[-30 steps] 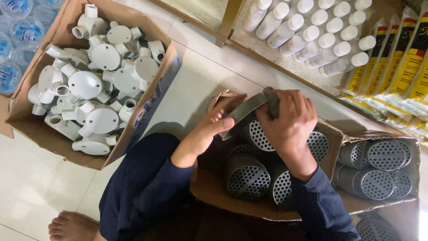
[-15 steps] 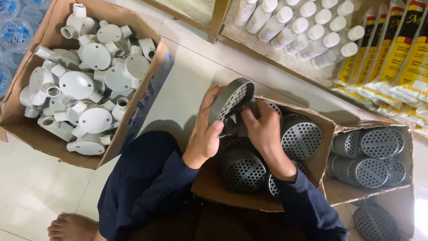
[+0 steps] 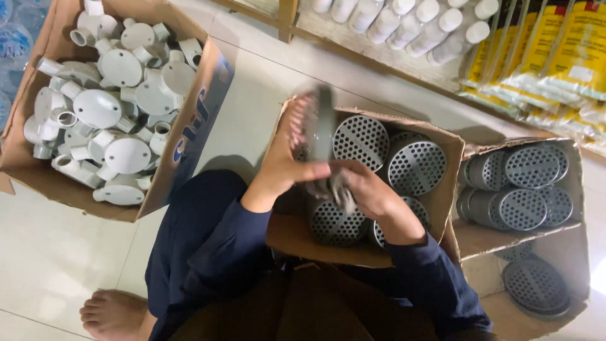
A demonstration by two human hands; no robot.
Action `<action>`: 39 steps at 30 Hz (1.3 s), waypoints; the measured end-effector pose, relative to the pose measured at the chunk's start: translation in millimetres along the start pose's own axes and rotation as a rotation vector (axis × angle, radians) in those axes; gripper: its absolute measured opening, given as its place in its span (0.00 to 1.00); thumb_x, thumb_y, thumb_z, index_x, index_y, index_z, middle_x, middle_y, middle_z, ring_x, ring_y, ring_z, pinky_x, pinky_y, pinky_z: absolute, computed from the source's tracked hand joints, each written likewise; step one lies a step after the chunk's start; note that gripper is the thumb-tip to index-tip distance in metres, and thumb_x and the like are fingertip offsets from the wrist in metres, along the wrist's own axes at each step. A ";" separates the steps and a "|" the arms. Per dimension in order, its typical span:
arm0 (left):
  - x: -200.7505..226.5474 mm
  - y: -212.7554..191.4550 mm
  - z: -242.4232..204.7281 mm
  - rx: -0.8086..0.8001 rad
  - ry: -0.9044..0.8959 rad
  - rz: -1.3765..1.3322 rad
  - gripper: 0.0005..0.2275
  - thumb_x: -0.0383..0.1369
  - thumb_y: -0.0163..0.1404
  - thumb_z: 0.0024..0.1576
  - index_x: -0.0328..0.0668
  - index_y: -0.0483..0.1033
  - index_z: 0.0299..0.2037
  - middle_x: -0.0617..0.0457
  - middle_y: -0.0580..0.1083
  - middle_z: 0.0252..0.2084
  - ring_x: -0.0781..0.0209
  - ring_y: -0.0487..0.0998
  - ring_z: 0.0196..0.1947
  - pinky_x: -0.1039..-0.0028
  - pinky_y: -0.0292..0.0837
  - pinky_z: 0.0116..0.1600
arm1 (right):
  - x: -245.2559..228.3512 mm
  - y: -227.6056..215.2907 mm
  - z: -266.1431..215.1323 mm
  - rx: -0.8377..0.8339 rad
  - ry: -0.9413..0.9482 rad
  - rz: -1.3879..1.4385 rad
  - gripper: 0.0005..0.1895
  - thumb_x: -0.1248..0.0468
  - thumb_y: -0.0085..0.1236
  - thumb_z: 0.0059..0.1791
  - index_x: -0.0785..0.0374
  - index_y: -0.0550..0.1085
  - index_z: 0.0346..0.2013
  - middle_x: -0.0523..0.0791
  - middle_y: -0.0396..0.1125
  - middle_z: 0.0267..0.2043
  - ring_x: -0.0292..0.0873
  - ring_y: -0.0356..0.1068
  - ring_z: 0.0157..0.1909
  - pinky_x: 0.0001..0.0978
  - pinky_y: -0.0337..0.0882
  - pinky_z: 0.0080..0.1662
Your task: The person sits on the floor and wipes several small, round, perforated metal parts using a cloth. They pick up each part from a cardboard box, wipe it, and place it back into the box.
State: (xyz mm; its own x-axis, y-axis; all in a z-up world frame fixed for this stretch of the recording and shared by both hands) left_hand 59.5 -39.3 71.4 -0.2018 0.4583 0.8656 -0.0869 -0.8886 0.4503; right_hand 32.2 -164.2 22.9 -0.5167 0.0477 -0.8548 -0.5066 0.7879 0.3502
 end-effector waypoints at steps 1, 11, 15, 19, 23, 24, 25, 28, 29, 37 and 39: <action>1.9 -3.2 -0.5 -0.003 -0.003 0.003 0.47 0.36 0.75 0.36 0.37 0.58 0.65 0.52 0.64 0.57 0.60 0.62 0.64 0.66 0.55 0.72 | -3.0 -4.8 -11.0 0.001 -0.002 0.005 0.22 0.57 0.48 0.51 0.72 0.80 0.46 0.63 0.74 0.34 0.55 0.73 0.29 0.48 0.73 0.32; 6.6 65.9 -61.0 -0.294 -0.206 1.329 0.65 0.53 0.77 0.22 0.35 0.52 0.70 0.28 0.65 0.57 0.30 0.70 0.54 0.48 0.73 0.53 | -12.2 -164.5 -135.5 0.640 -0.187 0.605 0.21 0.53 0.60 0.44 0.66 0.77 0.43 0.55 0.73 0.45 0.54 0.75 0.43 0.46 0.80 0.37; -16.4 95.6 -84.6 -0.314 -0.133 1.424 0.67 0.54 0.80 0.23 0.35 0.49 0.70 0.26 0.65 0.60 0.34 0.71 0.56 0.45 0.71 0.59 | -8.0 -166.8 -158.5 0.674 -0.292 0.549 0.23 0.50 0.62 0.46 0.68 0.76 0.42 0.54 0.71 0.48 0.51 0.73 0.43 0.35 0.78 0.34; -41.5 134.6 -91.4 -0.374 -0.103 1.528 0.67 0.55 0.78 0.23 0.38 0.49 0.72 0.32 0.64 0.64 0.36 0.71 0.59 0.48 0.72 0.59 | 14.4 -184.4 -177.4 0.786 -0.217 0.600 0.26 0.48 0.62 0.43 0.59 0.77 0.50 0.49 0.71 0.52 0.50 0.73 0.50 0.38 0.80 0.36; -52.8 162.9 -89.7 -0.411 -0.017 1.590 0.65 0.55 0.77 0.23 0.38 0.51 0.72 0.35 0.64 0.61 0.41 0.71 0.56 0.52 0.73 0.54 | 38.8 -225.6 -197.7 0.937 -0.250 0.321 0.20 0.58 0.56 0.50 0.62 0.68 0.53 0.50 0.67 0.57 0.46 0.71 0.56 0.33 0.79 0.46; -59.3 168.5 -90.7 -0.414 -0.022 1.538 0.67 0.55 0.78 0.23 0.38 0.49 0.72 0.34 0.64 0.63 0.39 0.72 0.57 0.49 0.74 0.57 | 42.7 -234.6 -201.2 0.912 -0.297 0.102 0.22 0.65 0.55 0.51 0.62 0.62 0.59 0.50 0.64 0.62 0.43 0.68 0.62 0.29 0.78 0.53; -63.0 176.8 -93.5 -0.412 -0.027 1.539 0.67 0.55 0.78 0.23 0.38 0.49 0.72 0.34 0.64 0.63 0.39 0.72 0.57 0.49 0.74 0.57 | 20.7 -214.2 -199.0 0.909 -0.293 0.102 0.22 0.65 0.55 0.51 0.62 0.62 0.59 0.50 0.64 0.62 0.43 0.68 0.62 0.29 0.78 0.53; -60.2 202.1 -94.8 -0.357 0.109 1.418 0.64 0.60 0.74 0.24 0.31 0.55 0.69 0.34 0.66 0.60 0.46 0.75 0.47 0.58 0.76 0.50 | -1.8 -183.3 -211.6 1.211 -0.208 0.570 0.10 0.53 0.61 0.42 0.51 0.73 0.33 0.44 0.71 0.46 0.46 0.73 0.46 0.33 0.79 0.35; -66.6 206.4 -98.0 -0.393 0.090 1.567 0.59 0.64 0.68 0.30 0.34 0.58 0.69 0.32 0.66 0.62 0.45 0.74 0.51 0.60 0.74 0.50 | -13.8 -179.9 -215.5 1.215 -0.236 0.498 0.16 0.49 0.59 0.42 0.51 0.73 0.39 0.43 0.70 0.47 0.43 0.72 0.46 0.30 0.76 0.36; -75.2 187.1 -95.7 -0.485 -0.051 1.223 0.50 0.46 0.65 0.50 0.33 0.42 0.74 0.20 0.45 0.73 0.18 0.52 0.72 0.38 0.54 0.71 | -17.9 -218.5 -263.6 1.383 -0.261 0.189 0.11 0.57 0.52 0.57 0.59 0.74 0.35 0.44 0.72 0.28 0.38 0.74 0.25 0.25 0.75 0.27; -17.9 174.7 -70.1 -0.290 0.073 1.050 0.20 0.35 0.50 0.60 0.31 0.63 0.58 0.40 0.69 0.52 0.55 0.70 0.43 0.64 0.70 0.49 | -31.8 -217.1 -292.2 1.479 -0.234 -0.148 0.12 0.62 0.46 0.54 0.52 0.79 0.33 0.37 0.70 0.26 0.26 0.56 0.18 0.18 0.53 0.23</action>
State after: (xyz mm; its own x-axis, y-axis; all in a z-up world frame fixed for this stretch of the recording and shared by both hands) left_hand -20.4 -203.8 119.2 -0.3661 -0.5246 0.7686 -0.0621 -0.8103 -0.5827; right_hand -43.1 -516.2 85.9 -0.3333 -0.1042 -0.9370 0.6648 0.6788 -0.3119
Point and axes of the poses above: each hand's wrist, its own z-axis towards the middle knuckle, its own y-axis out of the palm, x = y × z, the point moved 9 cm from there along z, towards the middle knuckle
